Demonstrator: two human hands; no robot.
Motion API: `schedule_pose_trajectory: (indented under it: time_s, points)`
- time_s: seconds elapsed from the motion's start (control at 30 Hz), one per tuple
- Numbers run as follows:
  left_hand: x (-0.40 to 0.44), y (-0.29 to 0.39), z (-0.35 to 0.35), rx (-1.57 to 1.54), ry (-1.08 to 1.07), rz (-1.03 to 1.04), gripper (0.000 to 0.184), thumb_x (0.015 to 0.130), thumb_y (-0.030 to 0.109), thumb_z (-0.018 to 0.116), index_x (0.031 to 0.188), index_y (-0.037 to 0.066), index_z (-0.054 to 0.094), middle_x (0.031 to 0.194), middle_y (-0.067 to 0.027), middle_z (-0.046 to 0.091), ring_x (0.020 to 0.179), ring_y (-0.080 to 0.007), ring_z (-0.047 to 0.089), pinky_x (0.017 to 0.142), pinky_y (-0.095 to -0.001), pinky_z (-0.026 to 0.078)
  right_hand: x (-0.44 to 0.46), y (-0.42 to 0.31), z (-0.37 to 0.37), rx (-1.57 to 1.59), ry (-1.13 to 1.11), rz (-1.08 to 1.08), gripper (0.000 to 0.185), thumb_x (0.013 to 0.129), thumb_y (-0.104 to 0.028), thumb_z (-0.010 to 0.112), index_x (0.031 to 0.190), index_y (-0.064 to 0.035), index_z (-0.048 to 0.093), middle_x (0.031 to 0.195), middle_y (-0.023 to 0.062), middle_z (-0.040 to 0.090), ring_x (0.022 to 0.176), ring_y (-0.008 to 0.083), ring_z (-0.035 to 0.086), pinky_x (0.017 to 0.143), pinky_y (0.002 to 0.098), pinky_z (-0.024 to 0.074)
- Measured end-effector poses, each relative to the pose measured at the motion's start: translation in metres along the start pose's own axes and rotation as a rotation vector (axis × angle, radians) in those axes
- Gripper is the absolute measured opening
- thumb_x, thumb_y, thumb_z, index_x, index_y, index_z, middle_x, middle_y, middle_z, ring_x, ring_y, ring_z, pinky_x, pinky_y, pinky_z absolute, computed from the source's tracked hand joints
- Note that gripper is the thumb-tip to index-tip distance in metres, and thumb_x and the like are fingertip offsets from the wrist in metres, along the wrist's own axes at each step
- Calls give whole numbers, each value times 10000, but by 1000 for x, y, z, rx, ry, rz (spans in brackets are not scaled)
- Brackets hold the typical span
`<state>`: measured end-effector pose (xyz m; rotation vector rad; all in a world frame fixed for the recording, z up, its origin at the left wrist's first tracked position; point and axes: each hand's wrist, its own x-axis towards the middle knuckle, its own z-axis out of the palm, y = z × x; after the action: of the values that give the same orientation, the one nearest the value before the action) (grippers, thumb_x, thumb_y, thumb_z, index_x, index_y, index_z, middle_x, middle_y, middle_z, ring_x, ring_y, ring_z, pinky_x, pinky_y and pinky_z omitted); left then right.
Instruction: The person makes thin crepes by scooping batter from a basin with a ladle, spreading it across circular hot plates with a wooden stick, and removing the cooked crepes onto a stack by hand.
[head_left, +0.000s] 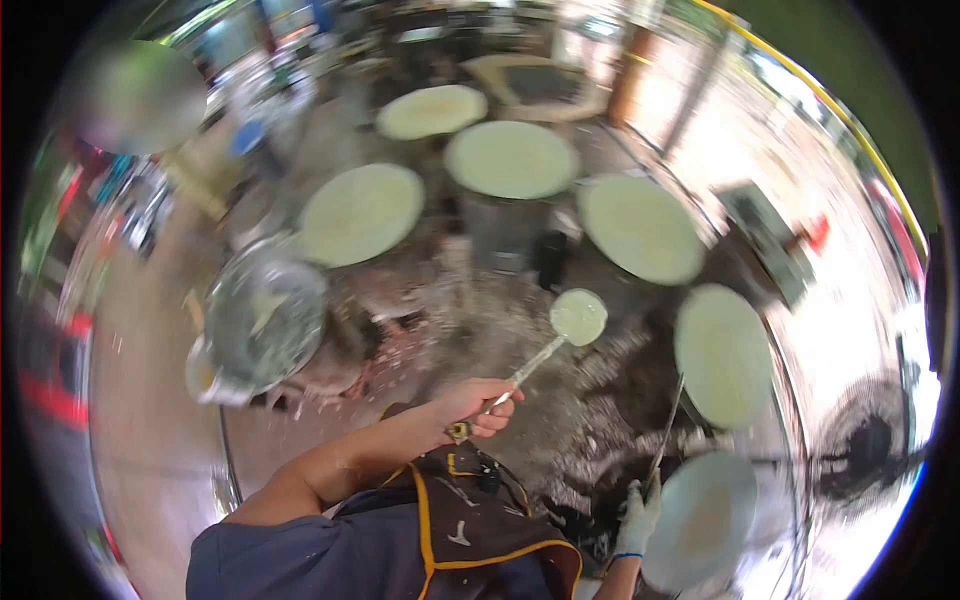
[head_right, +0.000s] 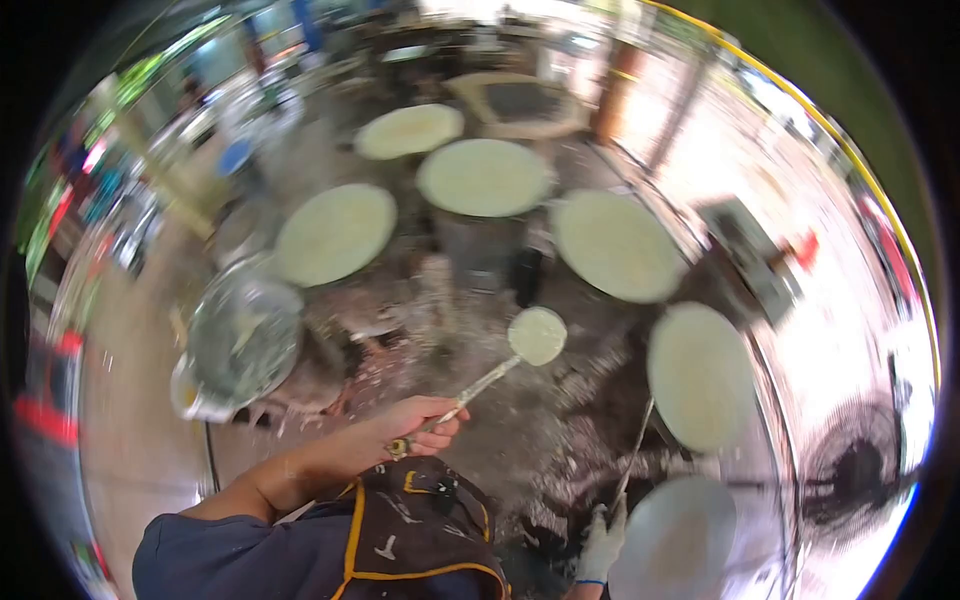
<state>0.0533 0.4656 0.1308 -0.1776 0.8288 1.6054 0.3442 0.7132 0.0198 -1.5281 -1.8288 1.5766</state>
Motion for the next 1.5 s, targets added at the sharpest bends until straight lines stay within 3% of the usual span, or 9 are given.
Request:
schedule_pose_trajectory:
  time_s: [0.4,0.57,0.67,0.8,0.93,1.07,1.1,1.4,1.5]
  points:
    - [-247,75,-399,-407,549,411,126,897,110,531,784,87,480,617,7,415,452,-67,380,396,-225,292,-125,-166,570,-444,-1068,-185,292,910,-173,502,1169,-64,583,798,105,626,525,153,571,521,277,498]
    - [-289,84,-579,-384,1013,358,148,842,90,562,718,63,487,594,-40,464,438,-135,438,383,-288,336,-179,-177,793,-1215,-1035,-973,352,932,-278,428,1219,-111,544,955,196,663,846,366,656,749,475,509]
    - [-294,103,-632,-161,1388,244,74,831,75,550,802,9,533,633,-90,524,455,-197,484,394,-321,367,-191,-177,881,-1303,-966,-902,344,911,-236,432,1219,-128,542,1023,219,646,994,398,605,836,512,473]
    - [-253,71,-719,194,1927,6,405,826,193,612,1109,-72,494,746,-198,611,577,-263,611,474,-382,472,-207,-153,935,-1351,-1109,-995,311,903,-204,435,1157,-108,587,1016,219,654,978,391,622,836,494,485]
    - [-251,124,-695,8,1439,101,428,859,139,541,1203,-85,422,886,-237,619,721,-310,637,545,-398,487,-223,-121,966,-1380,-1371,-1083,322,927,-302,445,1152,-127,593,1050,187,644,987,384,604,852,493,466]
    - [-308,191,-658,-23,1295,171,465,879,113,519,1267,-94,368,979,-282,621,904,-372,635,731,-447,493,-249,-184,953,-1030,-1375,-327,347,926,-275,447,1217,-131,568,1048,211,633,997,410,582,849,489,454]
    - [-313,195,-659,15,1304,182,483,881,121,530,1278,-94,358,996,-295,621,963,-393,629,811,-471,494,-243,-180,954,-1038,-1284,-490,344,924,-281,447,1214,-142,571,1045,209,637,996,411,586,847,491,457]
    - [-227,164,-764,190,1692,-43,330,890,102,465,1186,-37,420,1007,-283,617,890,-386,647,745,-460,511,-235,-106,996,-1124,-1278,-753,370,926,-314,459,1204,-100,578,1000,213,648,828,375,642,751,441,489]
    - [-260,202,-722,3,1383,213,234,884,109,485,1081,-9,443,779,-205,604,655,-299,632,560,-426,495,-236,-104,1009,-921,-1335,-479,330,935,-227,503,1228,-96,579,793,88,656,623,163,632,542,317,467]
